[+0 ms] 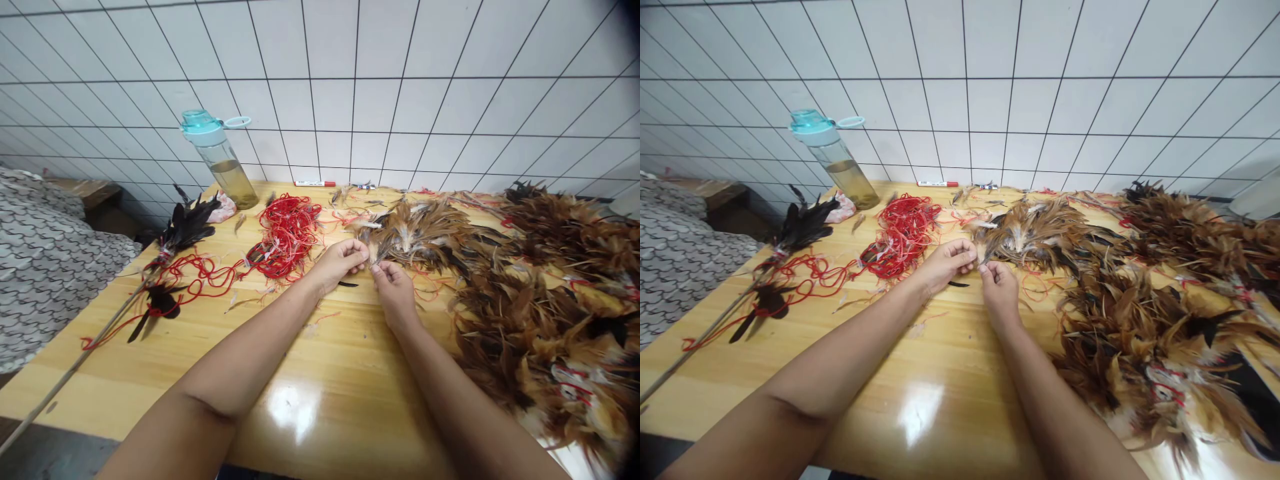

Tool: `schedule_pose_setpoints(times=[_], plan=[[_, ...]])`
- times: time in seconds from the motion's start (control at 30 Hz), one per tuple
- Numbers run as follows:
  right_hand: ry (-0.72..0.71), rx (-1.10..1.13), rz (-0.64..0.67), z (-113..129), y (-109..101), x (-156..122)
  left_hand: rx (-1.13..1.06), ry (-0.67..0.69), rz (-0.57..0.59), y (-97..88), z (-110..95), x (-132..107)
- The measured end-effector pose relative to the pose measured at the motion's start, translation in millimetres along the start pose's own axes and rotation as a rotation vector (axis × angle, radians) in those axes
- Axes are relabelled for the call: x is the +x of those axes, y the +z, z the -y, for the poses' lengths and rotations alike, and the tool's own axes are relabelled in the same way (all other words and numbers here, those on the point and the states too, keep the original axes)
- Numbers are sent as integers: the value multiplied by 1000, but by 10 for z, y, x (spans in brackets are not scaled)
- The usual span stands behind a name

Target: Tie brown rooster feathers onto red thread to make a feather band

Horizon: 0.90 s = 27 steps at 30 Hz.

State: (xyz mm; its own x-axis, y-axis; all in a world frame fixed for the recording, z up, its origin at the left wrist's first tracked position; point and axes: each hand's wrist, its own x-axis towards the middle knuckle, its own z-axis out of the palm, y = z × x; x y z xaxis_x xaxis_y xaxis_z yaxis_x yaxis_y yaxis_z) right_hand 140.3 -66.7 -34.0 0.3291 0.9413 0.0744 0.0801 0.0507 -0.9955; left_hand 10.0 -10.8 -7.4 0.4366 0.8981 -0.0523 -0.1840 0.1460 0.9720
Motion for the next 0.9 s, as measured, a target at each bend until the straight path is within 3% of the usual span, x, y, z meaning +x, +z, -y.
schedule_pose_setpoints(times=[0.17, 0.37, 0.5, 0.9], plan=[[75, 182, 67, 109, -22, -12, -75, -40, -98, 0, -6, 30], [88, 239, 138, 141, -22, -32, -58, -213, 31, 9, 4, 5], [85, 234, 164, 130, -18, -35, -194, -188, 81, 16, -13, -5], [21, 103, 209, 158, -3, -61, -372, -131, 3, 17, -68, 14]])
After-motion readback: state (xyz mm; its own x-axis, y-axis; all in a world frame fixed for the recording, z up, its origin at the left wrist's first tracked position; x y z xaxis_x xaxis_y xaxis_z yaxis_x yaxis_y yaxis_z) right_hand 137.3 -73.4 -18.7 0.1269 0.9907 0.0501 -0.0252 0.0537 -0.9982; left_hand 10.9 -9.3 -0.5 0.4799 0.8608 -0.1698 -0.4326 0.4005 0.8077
